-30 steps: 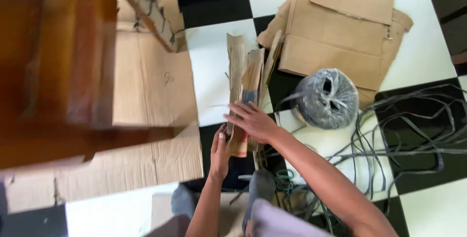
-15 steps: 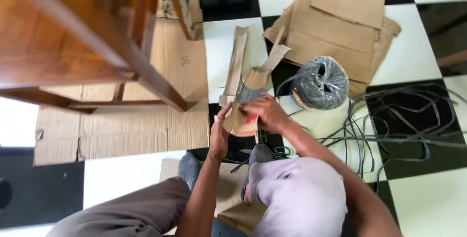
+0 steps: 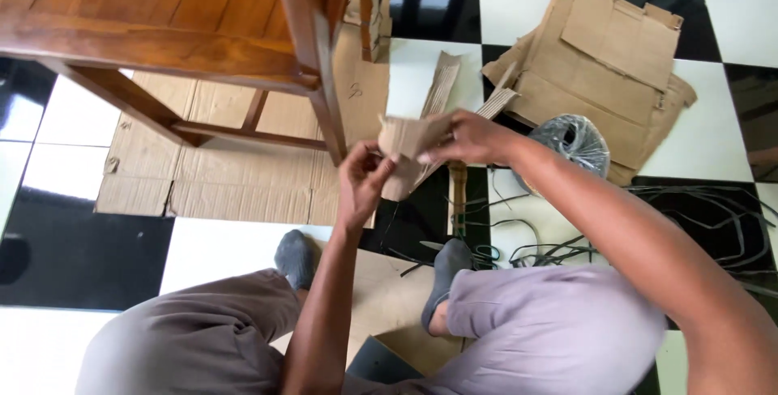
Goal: Wrapping a wooden table leg with cardboard and securing it with plastic ties.
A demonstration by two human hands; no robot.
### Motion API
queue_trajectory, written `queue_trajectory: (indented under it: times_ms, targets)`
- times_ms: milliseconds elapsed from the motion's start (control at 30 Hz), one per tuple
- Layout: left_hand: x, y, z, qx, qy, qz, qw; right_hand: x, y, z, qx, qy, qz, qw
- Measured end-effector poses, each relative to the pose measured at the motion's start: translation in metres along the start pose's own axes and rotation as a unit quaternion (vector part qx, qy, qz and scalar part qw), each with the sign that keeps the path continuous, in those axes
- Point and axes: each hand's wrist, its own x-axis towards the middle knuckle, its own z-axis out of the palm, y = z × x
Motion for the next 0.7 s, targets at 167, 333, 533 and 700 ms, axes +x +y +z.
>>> queue_trajectory:
  times_ms: [167,333,533,700]
  targets:
    - [0.016,-0.006,-0.037,-0.01,0.089,0.009,0.996,0.084,0.049,0.038,-0.011,0.067,-0.012,0.998]
    - [0.044,-0.041,-0.074,0.029,0.171,-0.009,0.985,0.152,0.07,0.089,-0.031,0.135,0.015,0.99]
    - [0.071,-0.049,-0.093,0.106,0.149,-0.03,0.983,0.155,0.002,0.111,-0.022,0.157,0.033,0.987]
    - [0.068,-0.059,-0.092,0.236,0.127,0.087,0.959,0.154,0.001,0.13,-0.108,0.217,-0.081,0.967]
